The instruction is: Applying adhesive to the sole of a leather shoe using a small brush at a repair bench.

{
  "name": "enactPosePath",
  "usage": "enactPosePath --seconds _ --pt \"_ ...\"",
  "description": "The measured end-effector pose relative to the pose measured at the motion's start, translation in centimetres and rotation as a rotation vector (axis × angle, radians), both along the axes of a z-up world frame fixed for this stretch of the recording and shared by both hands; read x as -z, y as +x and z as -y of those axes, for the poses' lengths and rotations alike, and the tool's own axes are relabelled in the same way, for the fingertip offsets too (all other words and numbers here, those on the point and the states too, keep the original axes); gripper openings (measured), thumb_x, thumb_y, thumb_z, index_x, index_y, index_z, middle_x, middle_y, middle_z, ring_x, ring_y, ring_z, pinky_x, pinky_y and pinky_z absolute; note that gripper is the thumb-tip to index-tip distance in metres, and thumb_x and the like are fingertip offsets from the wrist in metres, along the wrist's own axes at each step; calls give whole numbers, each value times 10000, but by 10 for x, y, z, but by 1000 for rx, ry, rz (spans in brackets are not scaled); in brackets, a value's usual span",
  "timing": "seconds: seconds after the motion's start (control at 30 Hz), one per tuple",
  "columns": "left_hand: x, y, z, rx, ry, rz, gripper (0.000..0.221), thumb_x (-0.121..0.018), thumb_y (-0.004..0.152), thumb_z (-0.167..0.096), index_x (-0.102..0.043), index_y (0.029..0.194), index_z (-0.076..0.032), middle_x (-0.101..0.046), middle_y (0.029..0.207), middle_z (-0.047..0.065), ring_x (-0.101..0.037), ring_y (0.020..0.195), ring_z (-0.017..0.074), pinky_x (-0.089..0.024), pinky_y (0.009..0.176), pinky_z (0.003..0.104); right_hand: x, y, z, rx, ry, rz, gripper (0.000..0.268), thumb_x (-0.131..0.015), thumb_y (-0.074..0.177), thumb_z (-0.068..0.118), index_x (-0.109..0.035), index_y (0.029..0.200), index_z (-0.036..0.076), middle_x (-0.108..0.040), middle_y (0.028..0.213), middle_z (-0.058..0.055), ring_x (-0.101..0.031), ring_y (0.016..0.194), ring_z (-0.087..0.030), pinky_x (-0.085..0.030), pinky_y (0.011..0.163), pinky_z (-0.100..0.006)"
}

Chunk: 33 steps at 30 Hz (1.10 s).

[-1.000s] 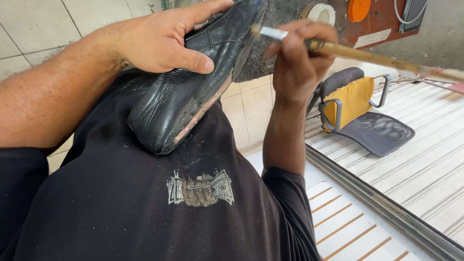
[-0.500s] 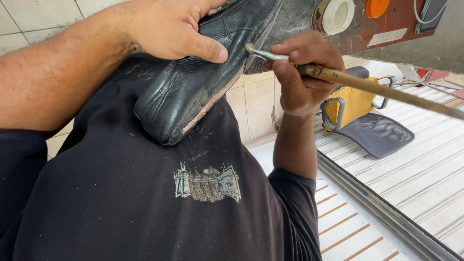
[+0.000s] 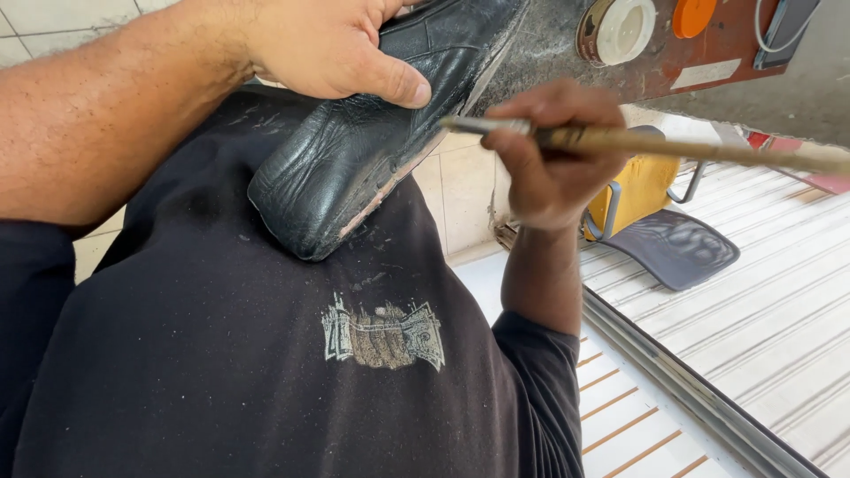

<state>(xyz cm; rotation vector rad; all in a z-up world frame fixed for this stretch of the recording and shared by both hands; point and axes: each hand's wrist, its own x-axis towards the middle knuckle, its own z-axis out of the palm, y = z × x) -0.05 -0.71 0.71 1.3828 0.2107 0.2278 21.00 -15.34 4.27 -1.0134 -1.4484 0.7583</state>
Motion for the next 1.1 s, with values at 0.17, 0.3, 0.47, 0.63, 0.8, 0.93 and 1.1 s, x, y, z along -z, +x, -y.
enactPosePath --seconds 0.17,0.3,0.47,0.63,0.8,0.93,1.1 --pt "-8 -1 -4 28 147 -151 748 -664 902 -254 -352 1557 -72 -520 1531 39 -533 1332 194 -390 1096 346 -8 12 -32 84 108 55 218 -660 1018 -31 -482 1074 82 -615 765 -157 -617 541 -237 -490 432 -267" --pt "-14 0 -4 16 180 -269 713 -693 869 -295 -436 1508 -110 -636 1376 12 -633 1173 191 -473 998 360 -16 5 -32 177 175 148 232 -651 1007 -10 -457 1075 98 -623 799 -201 -579 534 -237 -467 481 -294" --pt "-20 0 -4 18 106 -261 756 -687 870 -247 -377 1549 -127 -630 1408 18 -641 1188 189 -496 989 343 -15 17 -29 -60 155 48 235 -646 995 -62 -471 1067 77 -652 1005 -197 -642 666 -238 -557 546 -279" --pt "-13 0 -2 -23 187 14 752 -690 876 -122 -349 1540 -32 -512 1487 77 -509 1312 215 -394 1066 366 -17 19 -17 -164 101 113 196 -686 936 -53 -530 929 65 -689 1000 -190 -700 818 -247 -602 670 -302" --pt "-14 2 -1 6 51 -224 712 -692 859 -209 -419 1511 -121 -645 1367 2 -653 1156 162 -519 981 333 -19 20 -17 -86 134 233 223 -724 889 -48 -538 924 68 -697 977 -214 -709 876 -283 -597 734 -369" --pt "-15 0 -3 -31 201 63 803 -686 864 -80 -298 1565 -19 -464 1533 100 -468 1363 233 -372 1098 371 -17 22 -21 -206 147 219 199 -658 904 -107 -548 907 58 -689 1013 -169 -715 880 -249 -614 688 -314" --pt "-2 3 -7 -34 267 144 831 -706 867 -103 -283 1572 19 -450 1561 142 -458 1392 273 -352 1136 410 -12 27 -29 -115 178 159 214 -666 925 -97 -527 892 62 -676 1013 -160 -630 748 -195 -517 612 -287"
